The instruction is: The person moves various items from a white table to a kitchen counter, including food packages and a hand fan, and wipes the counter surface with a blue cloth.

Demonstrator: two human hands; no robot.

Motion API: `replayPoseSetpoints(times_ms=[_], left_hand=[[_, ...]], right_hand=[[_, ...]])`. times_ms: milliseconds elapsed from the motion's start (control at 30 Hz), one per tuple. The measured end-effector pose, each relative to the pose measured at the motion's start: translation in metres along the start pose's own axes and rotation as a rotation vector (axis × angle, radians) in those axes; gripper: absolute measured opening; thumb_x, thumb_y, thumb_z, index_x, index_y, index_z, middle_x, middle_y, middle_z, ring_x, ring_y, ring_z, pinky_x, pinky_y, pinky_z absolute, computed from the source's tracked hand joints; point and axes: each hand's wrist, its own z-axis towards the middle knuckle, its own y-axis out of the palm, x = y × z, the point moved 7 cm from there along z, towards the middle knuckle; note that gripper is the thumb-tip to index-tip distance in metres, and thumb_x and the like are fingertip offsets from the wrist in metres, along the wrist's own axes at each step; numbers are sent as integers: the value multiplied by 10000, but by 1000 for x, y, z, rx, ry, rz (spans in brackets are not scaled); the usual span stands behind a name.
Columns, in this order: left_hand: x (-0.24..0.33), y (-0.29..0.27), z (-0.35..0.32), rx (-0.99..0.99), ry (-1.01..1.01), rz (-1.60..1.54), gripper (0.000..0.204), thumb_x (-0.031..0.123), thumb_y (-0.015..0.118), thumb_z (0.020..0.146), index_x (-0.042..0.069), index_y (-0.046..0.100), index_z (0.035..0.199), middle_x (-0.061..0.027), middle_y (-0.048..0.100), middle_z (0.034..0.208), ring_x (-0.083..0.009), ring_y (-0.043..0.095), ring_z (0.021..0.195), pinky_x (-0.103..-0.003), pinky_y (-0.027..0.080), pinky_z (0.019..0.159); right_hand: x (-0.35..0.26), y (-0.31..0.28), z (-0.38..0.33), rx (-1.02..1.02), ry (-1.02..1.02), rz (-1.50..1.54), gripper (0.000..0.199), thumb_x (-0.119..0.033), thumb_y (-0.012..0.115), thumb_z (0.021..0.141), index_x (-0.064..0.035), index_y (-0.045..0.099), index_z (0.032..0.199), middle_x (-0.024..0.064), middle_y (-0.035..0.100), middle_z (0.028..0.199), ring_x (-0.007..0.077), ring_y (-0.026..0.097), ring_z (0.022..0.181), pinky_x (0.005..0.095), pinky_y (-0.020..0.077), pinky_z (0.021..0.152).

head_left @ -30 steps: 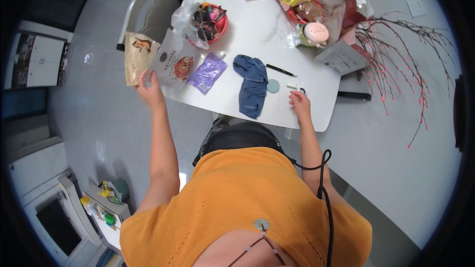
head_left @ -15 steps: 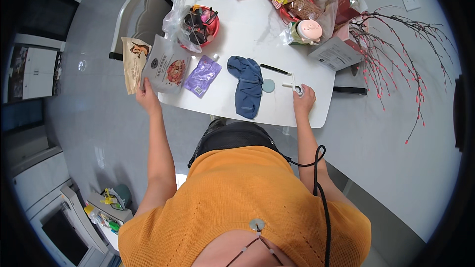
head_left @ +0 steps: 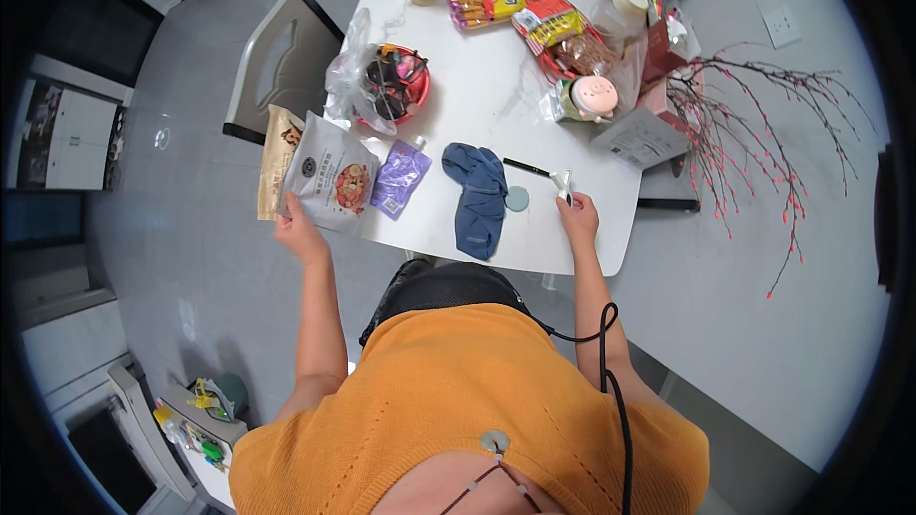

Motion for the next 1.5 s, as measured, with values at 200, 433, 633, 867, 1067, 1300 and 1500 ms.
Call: replayPoseSetpoints(times_ms=[200, 433, 633, 867, 1067, 1300, 1500], left_hand=[[-10, -10, -1, 44, -122, -54, 264, 213, 570, 892, -45, 614, 925, -35, 625, 860, -76, 538, 725, -230, 432, 657], [-4, -11, 5, 144, -147, -98, 273, 227, 586, 886, 1, 588, 731, 67, 486, 608, -18, 353, 534, -212, 270, 464], [-20, -10, 16, 72, -236, -102, 231, 203, 595, 879, -28, 596, 884, -46, 628, 841, -74, 545, 695, -219, 433, 628], [-23, -5, 22, -48, -225, -60, 283, 226, 575, 893, -46, 618, 957, -38, 623, 877, -75, 531, 759, -229, 435, 686], [-20, -2, 24, -62, -163, -108, 287, 212, 559, 903, -42, 594, 1031, -37, 615, 939, -83, 530, 815, -236, 431, 740], [-22, 1, 28, -123, -176, -85, 276, 198, 536, 912, -34, 580, 1054, -52, 622, 997, -98, 554, 867, -241, 425, 792], [-25, 0, 23, -115, -179, -72, 285, 218, 546, 909, -37, 585, 1028, -52, 620, 973, -99, 545, 860, -246, 425, 781]], right_hand=[[-79, 59, -33, -397, 185, 534, 374, -310, 664, 813, -64, 579, 1081, -20, 590, 861, 55, 541, 730, 202, 457, 613], [-162, 132, -34, -669, 126, 497, 384, -326, 619, 845, -50, 572, 1107, -1, 591, 874, 61, 548, 769, 198, 466, 603], [-235, 175, -2, -745, -36, 424, 406, -338, 604, 850, -53, 554, 1135, 5, 592, 920, 84, 556, 802, 217, 469, 652], [-298, 208, 11, -682, -198, 405, 499, -303, 606, 844, -37, 484, 1248, 54, 590, 1039, 117, 569, 853, 252, 472, 689], [-295, 213, 22, -590, -333, 324, 515, -265, 612, 833, -22, 466, 1263, 124, 572, 1145, 184, 590, 966, 281, 470, 797], [-276, 193, 30, -547, -299, 357, 467, -237, 563, 865, -56, 452, 1281, 131, 558, 1180, 185, 605, 933, 285, 496, 726], [-204, 150, 42, -494, -202, 324, 346, -200, 552, 857, -62, 552, 1175, 99, 616, 1071, 161, 617, 907, 275, 495, 726]])
